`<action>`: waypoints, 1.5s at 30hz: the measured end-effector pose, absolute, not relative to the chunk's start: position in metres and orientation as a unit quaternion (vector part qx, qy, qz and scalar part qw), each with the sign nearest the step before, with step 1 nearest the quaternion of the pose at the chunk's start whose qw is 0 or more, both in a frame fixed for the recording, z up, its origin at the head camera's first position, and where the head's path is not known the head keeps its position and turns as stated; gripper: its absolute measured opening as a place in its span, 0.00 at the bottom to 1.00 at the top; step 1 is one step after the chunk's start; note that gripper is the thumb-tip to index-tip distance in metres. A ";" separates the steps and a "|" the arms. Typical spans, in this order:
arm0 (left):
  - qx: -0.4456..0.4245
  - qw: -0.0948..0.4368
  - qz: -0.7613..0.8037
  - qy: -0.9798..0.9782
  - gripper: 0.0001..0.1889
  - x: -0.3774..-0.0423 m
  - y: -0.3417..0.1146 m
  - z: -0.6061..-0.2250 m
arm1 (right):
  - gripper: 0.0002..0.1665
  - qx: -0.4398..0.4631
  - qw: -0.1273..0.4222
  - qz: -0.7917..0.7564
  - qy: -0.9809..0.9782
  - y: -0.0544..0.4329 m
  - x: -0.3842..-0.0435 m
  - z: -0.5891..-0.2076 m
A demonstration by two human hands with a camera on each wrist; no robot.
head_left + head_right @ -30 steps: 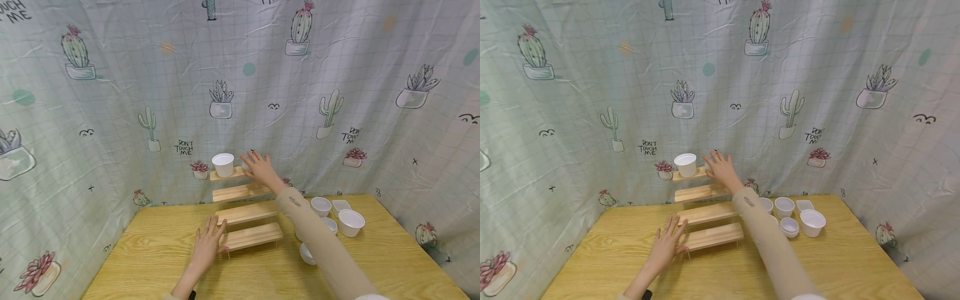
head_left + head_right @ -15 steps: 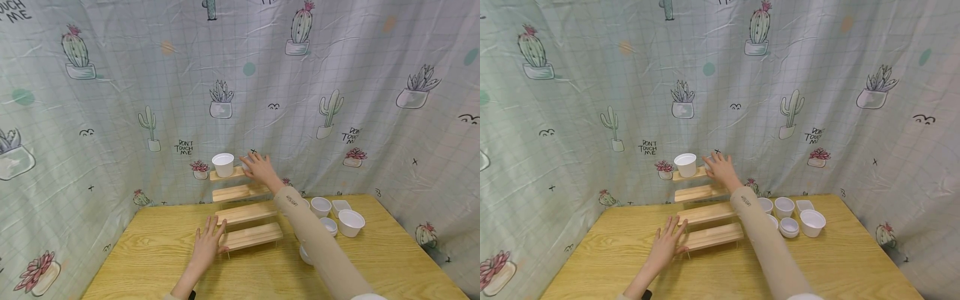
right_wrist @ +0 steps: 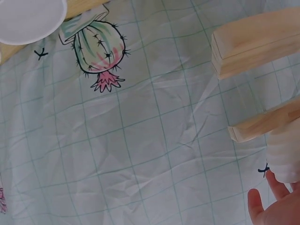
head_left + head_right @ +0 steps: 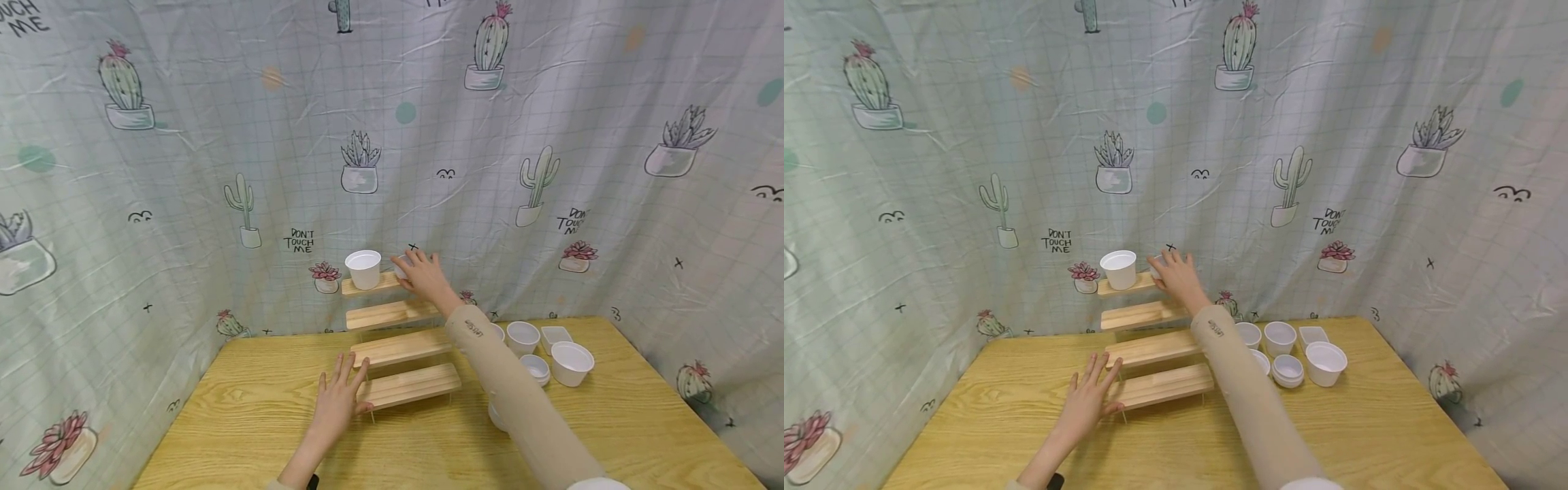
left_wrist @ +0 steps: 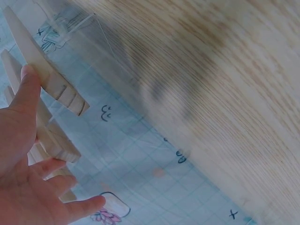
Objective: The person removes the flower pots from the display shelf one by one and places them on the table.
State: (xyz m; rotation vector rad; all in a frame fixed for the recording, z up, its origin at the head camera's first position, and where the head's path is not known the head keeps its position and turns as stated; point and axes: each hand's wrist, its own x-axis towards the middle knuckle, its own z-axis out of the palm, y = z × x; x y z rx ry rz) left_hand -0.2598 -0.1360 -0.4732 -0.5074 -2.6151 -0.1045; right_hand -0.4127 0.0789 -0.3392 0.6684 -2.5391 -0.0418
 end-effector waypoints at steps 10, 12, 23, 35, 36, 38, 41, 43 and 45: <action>-0.185 0.228 -0.038 -0.955 0.43 -0.261 -0.137 -0.474 | 0.25 0.278 0.329 -0.021 -0.902 0.083 -0.412 -0.345; -0.185 0.228 -0.037 -0.955 0.43 -0.261 -0.137 -0.474 | 0.25 0.285 0.341 -0.023 -0.895 0.084 -0.411 -0.346; -0.188 0.231 -0.049 -0.953 0.43 -0.260 -0.135 -0.471 | 0.26 0.306 0.349 -0.031 -0.885 0.096 -0.399 -0.342; -0.188 0.231 -0.048 -0.953 0.43 -0.259 -0.136 -0.471 | 0.29 0.325 0.351 -0.049 -0.877 0.105 -0.387 -0.345; -0.187 0.232 -0.047 -0.953 0.43 -0.259 -0.136 -0.471 | 0.28 0.327 0.352 -0.049 -0.876 0.106 -0.386 -0.347; -0.188 0.233 -0.044 -0.953 0.43 -0.260 -0.136 -0.471 | 0.28 0.332 0.353 -0.046 -0.873 0.107 -0.384 -0.349; -0.187 0.236 -0.042 -0.953 0.43 -0.260 -0.137 -0.472 | 0.28 0.339 0.358 -0.045 -0.869 0.108 -0.380 -0.352; -0.187 0.237 -0.042 -0.952 0.43 -0.260 -0.137 -0.472 | 0.29 0.344 0.360 -0.042 -0.866 0.109 -0.377 -0.354; -0.188 0.239 -0.042 -0.952 0.43 -0.260 -0.137 -0.472 | 0.30 0.347 0.359 -0.041 -0.865 0.111 -0.373 -0.356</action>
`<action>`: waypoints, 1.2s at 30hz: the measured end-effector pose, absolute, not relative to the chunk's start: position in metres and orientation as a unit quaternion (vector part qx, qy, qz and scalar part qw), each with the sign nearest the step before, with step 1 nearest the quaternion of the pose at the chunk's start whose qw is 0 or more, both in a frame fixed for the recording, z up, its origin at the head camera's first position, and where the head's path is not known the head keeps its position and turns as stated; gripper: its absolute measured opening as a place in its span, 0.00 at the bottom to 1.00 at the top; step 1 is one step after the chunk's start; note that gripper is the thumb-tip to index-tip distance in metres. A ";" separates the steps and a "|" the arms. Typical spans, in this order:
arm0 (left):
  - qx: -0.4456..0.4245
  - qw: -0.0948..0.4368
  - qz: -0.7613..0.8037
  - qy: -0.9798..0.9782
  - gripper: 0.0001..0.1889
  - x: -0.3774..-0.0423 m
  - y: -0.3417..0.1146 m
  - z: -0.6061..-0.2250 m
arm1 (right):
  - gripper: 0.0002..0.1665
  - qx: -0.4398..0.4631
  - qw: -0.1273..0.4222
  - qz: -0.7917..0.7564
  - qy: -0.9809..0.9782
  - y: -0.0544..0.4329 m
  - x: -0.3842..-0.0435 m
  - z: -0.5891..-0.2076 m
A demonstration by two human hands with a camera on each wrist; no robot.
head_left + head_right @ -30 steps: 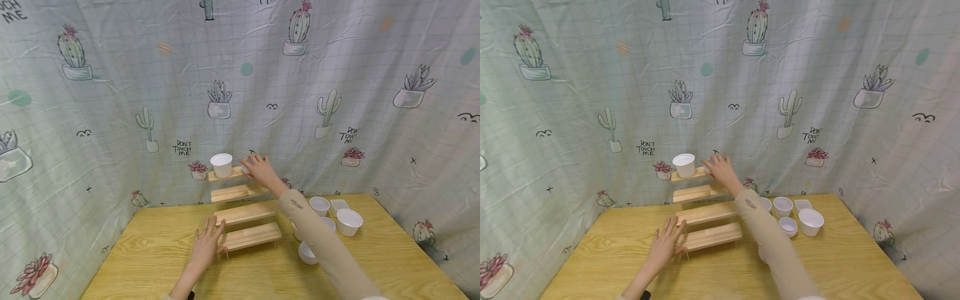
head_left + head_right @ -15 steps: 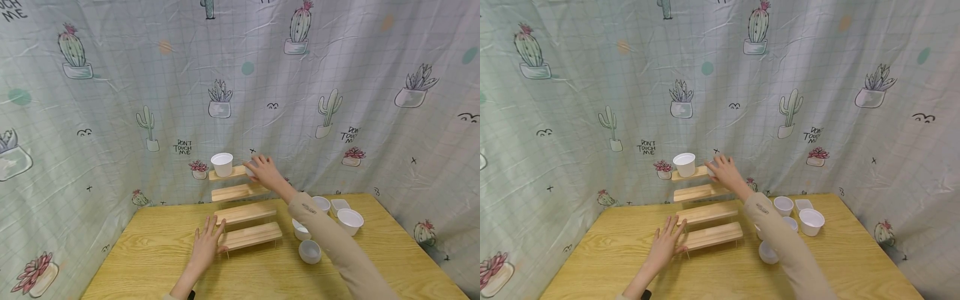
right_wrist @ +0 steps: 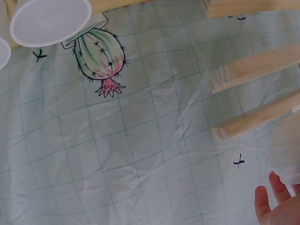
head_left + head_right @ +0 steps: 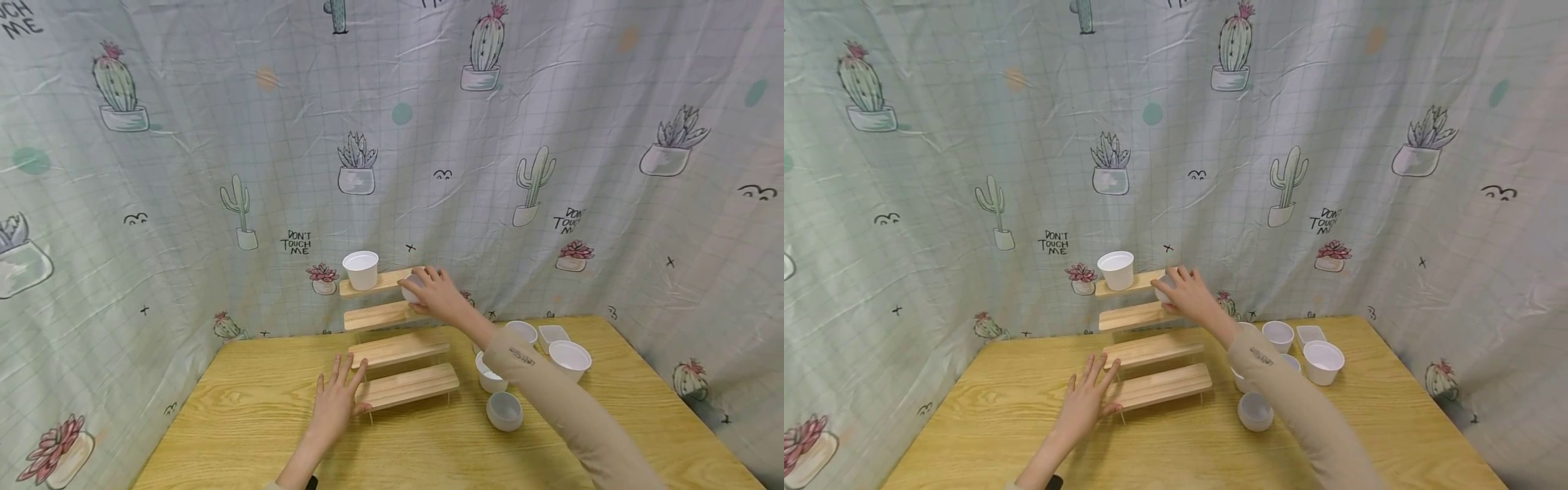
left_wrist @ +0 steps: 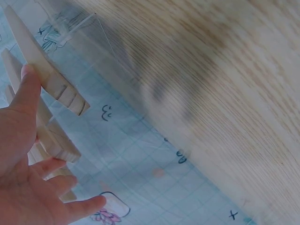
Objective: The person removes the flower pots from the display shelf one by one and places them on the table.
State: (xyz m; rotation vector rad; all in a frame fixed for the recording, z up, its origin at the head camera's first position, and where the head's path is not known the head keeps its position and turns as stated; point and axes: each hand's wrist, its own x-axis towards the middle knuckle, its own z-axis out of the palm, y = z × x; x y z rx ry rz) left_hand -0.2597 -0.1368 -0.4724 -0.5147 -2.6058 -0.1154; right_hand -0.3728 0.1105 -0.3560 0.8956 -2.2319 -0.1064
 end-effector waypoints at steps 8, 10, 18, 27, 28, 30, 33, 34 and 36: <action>-0.190 0.243 -0.040 -0.950 0.43 -0.260 -0.137 -0.473 | 0.31 0.371 0.356 -0.033 -0.857 0.118 -0.355 -0.363; -0.191 0.246 -0.038 -0.950 0.43 -0.260 -0.137 -0.473 | 0.30 0.378 0.356 -0.034 -0.854 0.120 -0.352 -0.364; -0.196 0.255 -0.044 -0.946 0.43 -0.261 -0.137 -0.473 | 0.30 0.387 0.362 -0.058 -0.846 0.129 -0.341 -0.372; -0.197 0.255 -0.043 -0.946 0.43 -0.263 -0.138 -0.475 | 0.31 0.400 0.380 -0.050 -0.832 0.137 -0.328 -0.381; -0.196 0.252 -0.043 -0.947 0.43 -0.263 -0.138 -0.474 | 0.31 0.401 0.384 -0.052 -0.830 0.138 -0.326 -0.382; -0.194 0.248 -0.040 -0.948 0.43 -0.263 -0.138 -0.474 | 0.31 0.404 0.389 -0.047 -0.827 0.141 -0.322 -0.385; -0.191 0.242 -0.037 -0.951 0.43 -0.263 -0.138 -0.474 | 0.31 0.404 0.387 -0.038 -0.828 0.146 -0.318 -0.389; -0.191 0.240 -0.037 -0.951 0.43 -0.263 -0.138 -0.474 | 0.31 0.405 0.380 -0.033 -0.831 0.148 -0.315 -0.390; -0.190 0.239 -0.037 -0.952 0.43 -0.262 -0.138 -0.474 | 0.32 0.405 0.368 -0.026 -0.837 0.152 -0.310 -0.391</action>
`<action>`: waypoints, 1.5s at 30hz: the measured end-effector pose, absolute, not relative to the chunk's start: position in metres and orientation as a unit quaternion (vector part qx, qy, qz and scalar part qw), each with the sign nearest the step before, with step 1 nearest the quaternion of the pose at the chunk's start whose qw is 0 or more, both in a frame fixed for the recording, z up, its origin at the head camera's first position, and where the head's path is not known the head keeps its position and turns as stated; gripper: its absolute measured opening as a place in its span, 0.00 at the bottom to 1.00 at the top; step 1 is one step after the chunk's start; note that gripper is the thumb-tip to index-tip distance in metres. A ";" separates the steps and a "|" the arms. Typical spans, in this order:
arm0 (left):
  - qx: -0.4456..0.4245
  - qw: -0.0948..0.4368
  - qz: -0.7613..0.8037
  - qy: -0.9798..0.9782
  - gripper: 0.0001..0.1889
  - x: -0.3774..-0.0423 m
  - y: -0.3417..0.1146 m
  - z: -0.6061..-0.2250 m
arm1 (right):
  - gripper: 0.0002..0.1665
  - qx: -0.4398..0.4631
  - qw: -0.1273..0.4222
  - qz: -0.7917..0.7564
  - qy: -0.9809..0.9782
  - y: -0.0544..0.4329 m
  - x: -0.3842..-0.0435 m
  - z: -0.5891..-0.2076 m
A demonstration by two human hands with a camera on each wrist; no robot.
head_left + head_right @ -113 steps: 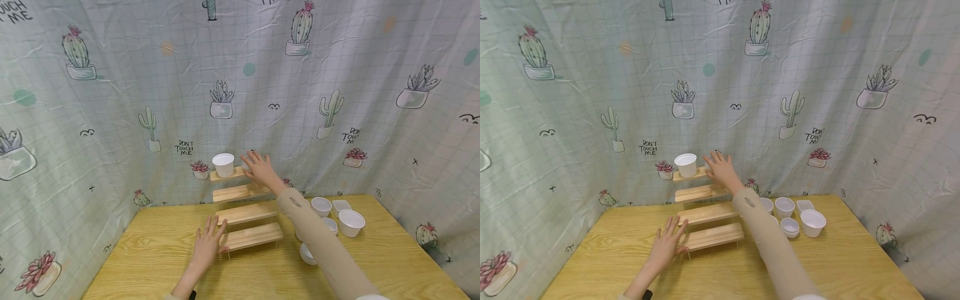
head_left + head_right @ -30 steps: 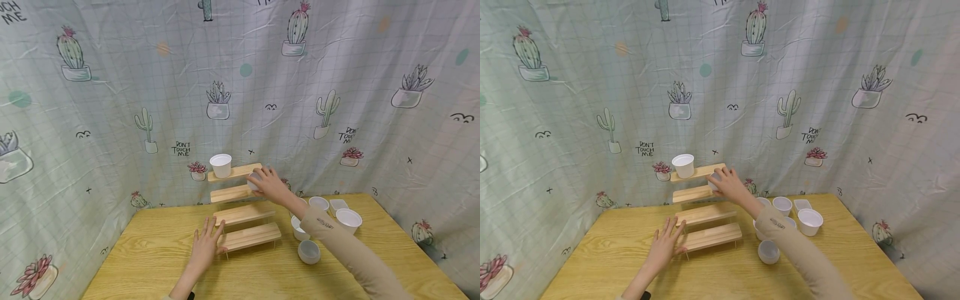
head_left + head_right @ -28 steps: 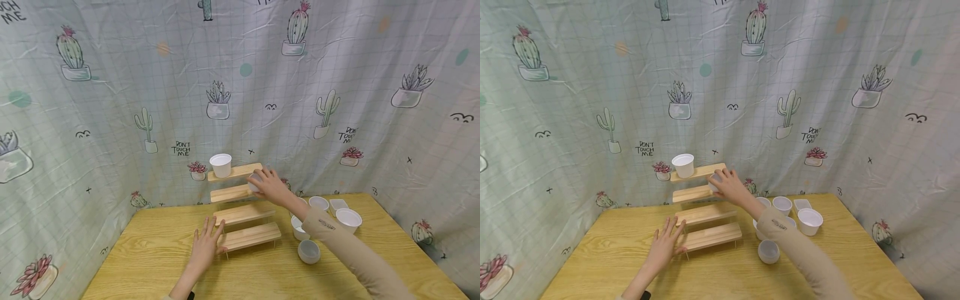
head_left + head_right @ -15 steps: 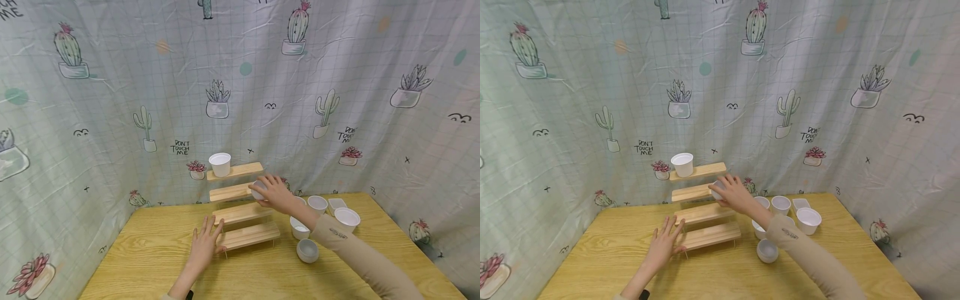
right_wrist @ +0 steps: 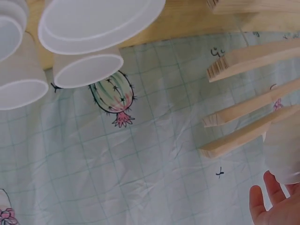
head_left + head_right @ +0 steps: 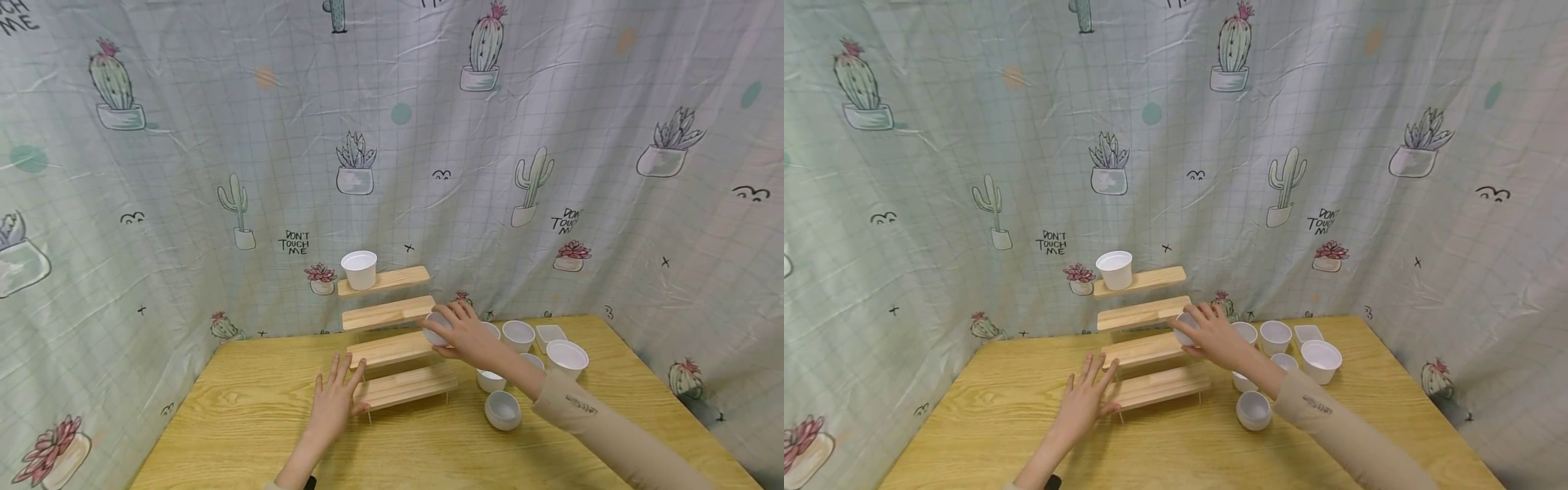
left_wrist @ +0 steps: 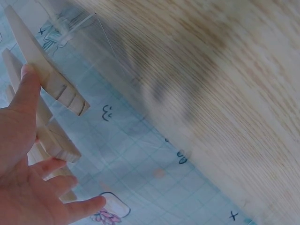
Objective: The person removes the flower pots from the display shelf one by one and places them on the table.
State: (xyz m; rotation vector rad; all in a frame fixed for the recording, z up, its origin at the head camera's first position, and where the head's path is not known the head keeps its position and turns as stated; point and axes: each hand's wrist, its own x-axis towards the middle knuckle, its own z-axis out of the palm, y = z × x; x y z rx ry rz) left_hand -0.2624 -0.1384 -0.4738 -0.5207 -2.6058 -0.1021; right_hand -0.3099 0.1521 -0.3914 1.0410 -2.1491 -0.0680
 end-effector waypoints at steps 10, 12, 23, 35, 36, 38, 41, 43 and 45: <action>-0.189 0.245 -0.032 -0.950 0.43 -0.263 -0.139 -0.474 | 0.30 0.416 0.361 -0.023 -0.834 0.170 -0.291 -0.405; -0.190 0.244 -0.032 -0.950 0.43 -0.263 -0.139 -0.474 | 0.30 0.416 0.362 -0.020 -0.834 0.173 -0.289 -0.407; -0.187 0.241 -0.028 -0.952 0.44 -0.263 -0.139 -0.474 | 0.30 0.413 0.377 -0.027 -0.828 0.189 -0.274 -0.421; -0.189 0.241 -0.037 -0.951 0.43 -0.261 -0.138 -0.474 | 0.29 0.388 0.378 0.024 -0.840 0.218 -0.259 -0.440; -0.188 0.241 -0.037 -0.951 0.43 -0.261 -0.138 -0.474 | 0.28 0.387 0.377 0.026 -0.841 0.221 -0.259 -0.441; -0.187 0.239 -0.037 -0.952 0.43 -0.260 -0.138 -0.474 | 0.27 0.385 0.371 0.026 -0.844 0.227 -0.257 -0.442; -0.187 0.238 -0.035 -0.952 0.43 -0.260 -0.138 -0.473 | 0.26 0.382 0.374 0.032 -0.844 0.236 -0.255 -0.444; -0.188 0.237 -0.035 -0.953 0.43 -0.261 -0.138 -0.473 | 0.26 0.377 0.380 0.037 -0.844 0.241 -0.253 -0.445; -0.189 0.238 -0.034 -0.952 0.43 -0.261 -0.138 -0.473 | 0.25 0.373 0.384 0.045 -0.844 0.246 -0.251 -0.447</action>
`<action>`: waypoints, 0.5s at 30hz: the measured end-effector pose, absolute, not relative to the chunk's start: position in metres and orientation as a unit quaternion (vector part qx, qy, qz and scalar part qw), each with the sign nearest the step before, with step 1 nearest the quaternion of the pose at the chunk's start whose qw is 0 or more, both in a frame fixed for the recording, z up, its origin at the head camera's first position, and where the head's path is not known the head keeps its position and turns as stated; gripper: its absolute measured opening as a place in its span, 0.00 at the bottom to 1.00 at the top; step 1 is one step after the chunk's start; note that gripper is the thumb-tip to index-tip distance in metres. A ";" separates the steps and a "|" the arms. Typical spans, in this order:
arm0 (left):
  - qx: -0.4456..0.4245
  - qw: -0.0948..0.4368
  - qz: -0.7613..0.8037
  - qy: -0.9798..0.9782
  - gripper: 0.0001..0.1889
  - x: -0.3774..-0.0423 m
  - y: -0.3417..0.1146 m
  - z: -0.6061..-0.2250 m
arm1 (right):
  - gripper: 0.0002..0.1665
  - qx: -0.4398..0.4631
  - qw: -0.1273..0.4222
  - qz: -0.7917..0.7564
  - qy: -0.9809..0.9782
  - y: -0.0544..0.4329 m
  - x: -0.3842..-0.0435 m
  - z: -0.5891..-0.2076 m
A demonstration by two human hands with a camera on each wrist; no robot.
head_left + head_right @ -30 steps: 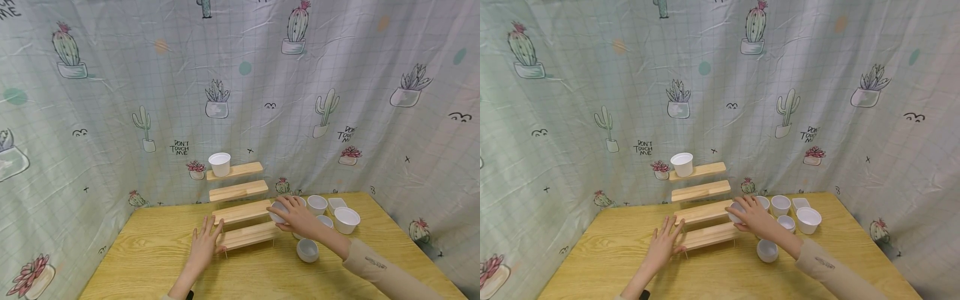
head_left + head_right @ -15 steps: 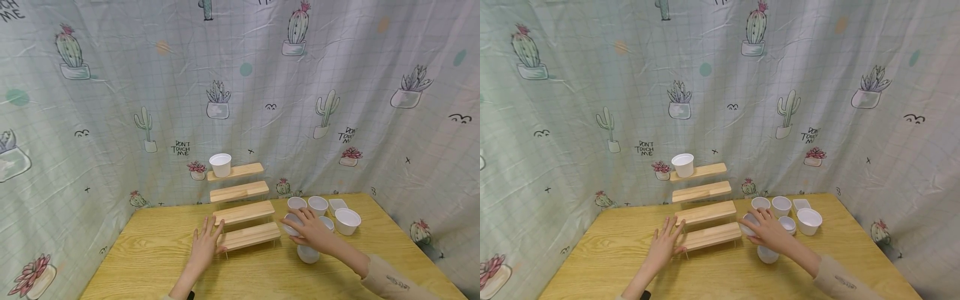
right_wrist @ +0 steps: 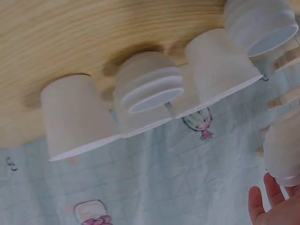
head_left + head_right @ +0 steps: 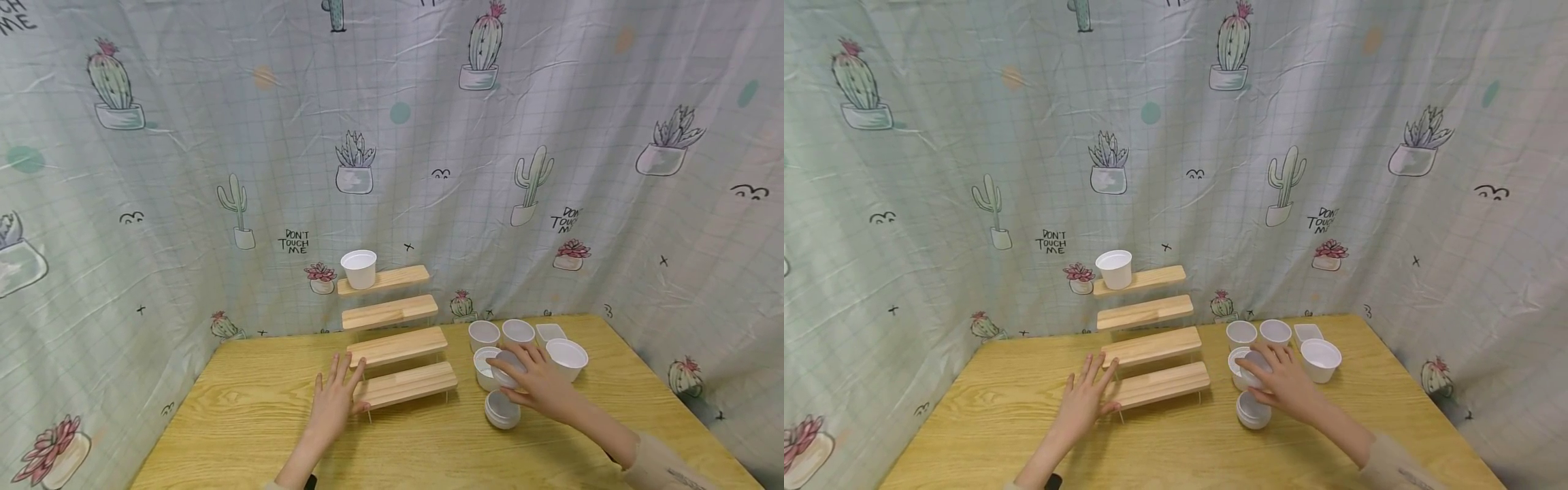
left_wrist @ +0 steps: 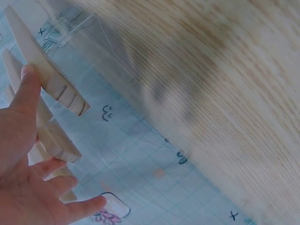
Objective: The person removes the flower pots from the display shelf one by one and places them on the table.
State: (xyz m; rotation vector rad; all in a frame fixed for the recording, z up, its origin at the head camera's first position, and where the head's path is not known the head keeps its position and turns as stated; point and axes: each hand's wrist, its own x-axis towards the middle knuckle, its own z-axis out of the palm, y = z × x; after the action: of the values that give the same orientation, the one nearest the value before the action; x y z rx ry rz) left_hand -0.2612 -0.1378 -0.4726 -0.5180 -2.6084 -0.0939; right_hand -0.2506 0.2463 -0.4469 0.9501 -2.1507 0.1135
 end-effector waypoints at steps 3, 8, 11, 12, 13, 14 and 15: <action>-0.191 0.243 -0.035 -0.950 0.43 -0.262 -0.138 -0.473 | 0.26 0.363 0.382 0.048 -0.848 0.254 -0.247 -0.450; -0.193 0.248 -0.031 -0.949 0.43 -0.263 -0.139 -0.475 | 0.26 0.342 0.377 0.036 -0.860 0.268 -0.242 -0.458; -0.191 0.245 -0.027 -0.950 0.43 -0.263 -0.139 -0.475 | 0.25 0.333 0.371 0.033 -0.866 0.275 -0.239 -0.462; -0.189 0.242 -0.028 -0.951 0.43 -0.263 -0.139 -0.475 | 0.26 0.331 0.371 0.031 -0.867 0.277 -0.238 -0.464; -0.189 0.241 -0.028 -0.952 0.43 -0.263 -0.139 -0.475 | 0.28 0.331 0.371 0.033 -0.867 0.279 -0.237 -0.464; -0.189 0.240 -0.027 -0.952 0.43 -0.263 -0.139 -0.475 | 0.30 0.331 0.371 0.034 -0.867 0.281 -0.237 -0.465; -0.189 0.239 -0.026 -0.952 0.43 -0.263 -0.138 -0.474 | 0.27 0.330 0.374 0.035 -0.866 0.282 -0.236 -0.466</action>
State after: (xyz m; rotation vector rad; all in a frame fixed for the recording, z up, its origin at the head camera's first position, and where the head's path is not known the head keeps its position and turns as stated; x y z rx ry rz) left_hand -0.2631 -0.1385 -0.4743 -0.5175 -2.6073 -0.0722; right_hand -0.2360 0.2821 -0.4659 0.8440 -2.2192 0.0888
